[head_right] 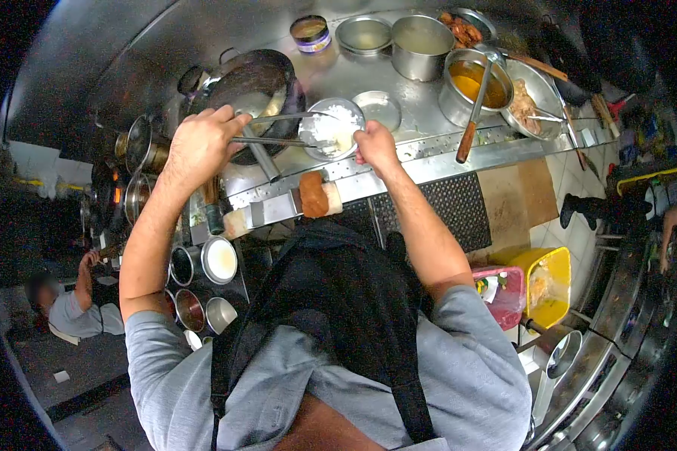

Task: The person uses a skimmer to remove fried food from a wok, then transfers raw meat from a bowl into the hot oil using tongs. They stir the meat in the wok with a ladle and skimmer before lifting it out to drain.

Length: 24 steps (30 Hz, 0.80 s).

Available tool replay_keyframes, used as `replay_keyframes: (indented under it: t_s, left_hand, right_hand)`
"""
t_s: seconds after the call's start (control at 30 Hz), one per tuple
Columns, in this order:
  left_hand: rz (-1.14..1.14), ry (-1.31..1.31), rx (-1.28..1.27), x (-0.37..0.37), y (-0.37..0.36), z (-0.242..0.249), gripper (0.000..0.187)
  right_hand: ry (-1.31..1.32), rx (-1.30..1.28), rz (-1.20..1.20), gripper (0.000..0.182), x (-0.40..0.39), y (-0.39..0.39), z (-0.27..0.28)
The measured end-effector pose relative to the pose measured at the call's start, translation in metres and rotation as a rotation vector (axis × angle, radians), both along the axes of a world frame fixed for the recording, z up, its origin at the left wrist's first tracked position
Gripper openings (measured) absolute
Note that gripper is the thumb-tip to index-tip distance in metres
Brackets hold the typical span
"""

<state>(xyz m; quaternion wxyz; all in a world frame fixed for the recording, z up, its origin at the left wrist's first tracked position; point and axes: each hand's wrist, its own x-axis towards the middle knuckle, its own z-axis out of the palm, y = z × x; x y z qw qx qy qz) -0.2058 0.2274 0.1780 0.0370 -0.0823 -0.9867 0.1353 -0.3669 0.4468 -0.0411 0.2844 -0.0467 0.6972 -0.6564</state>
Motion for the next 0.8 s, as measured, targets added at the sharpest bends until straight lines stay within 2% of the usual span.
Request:
replay_keyframes:
  t_s: [0.1,0.27,0.4,0.47,0.67,0.77,0.8]
  left_hand:
    - [-0.048,0.007,-0.028,-0.005,0.008,-0.001,0.046]
    - [-0.108,0.006,-0.044,-0.015,0.023,0.001,0.047]
    - [-0.083,-0.05,-0.062,-0.021,0.027,0.006,0.047]
    - [-0.09,-0.051,-0.059,-0.022,0.027,0.006,0.047]
    - [-0.101,-0.026,-0.08,-0.021,0.026,0.001,0.046]
    - [-0.116,-0.008,-0.108,-0.024,0.021,-0.004,0.044]
    - [-0.13,-0.008,-0.102,-0.026,0.018,-0.006,0.038]
  right_hand:
    - [0.054,0.042,0.064,0.013,-0.003,0.01,-0.002]
    - [0.433,0.248,0.261,0.014,-0.009,0.022,0.0]
    - [0.527,0.295,0.27,0.015,-0.02,0.026,-0.013]
    - [0.145,0.13,0.252,0.014,-0.023,0.029,-0.008]
    - [-0.103,0.03,0.258,0.011,-0.032,0.027,-0.015]
    - [-0.118,0.032,0.271,0.01,-0.032,0.023,-0.014]
    - [-0.117,0.033,0.274,0.01,-0.033,0.021,-0.014]
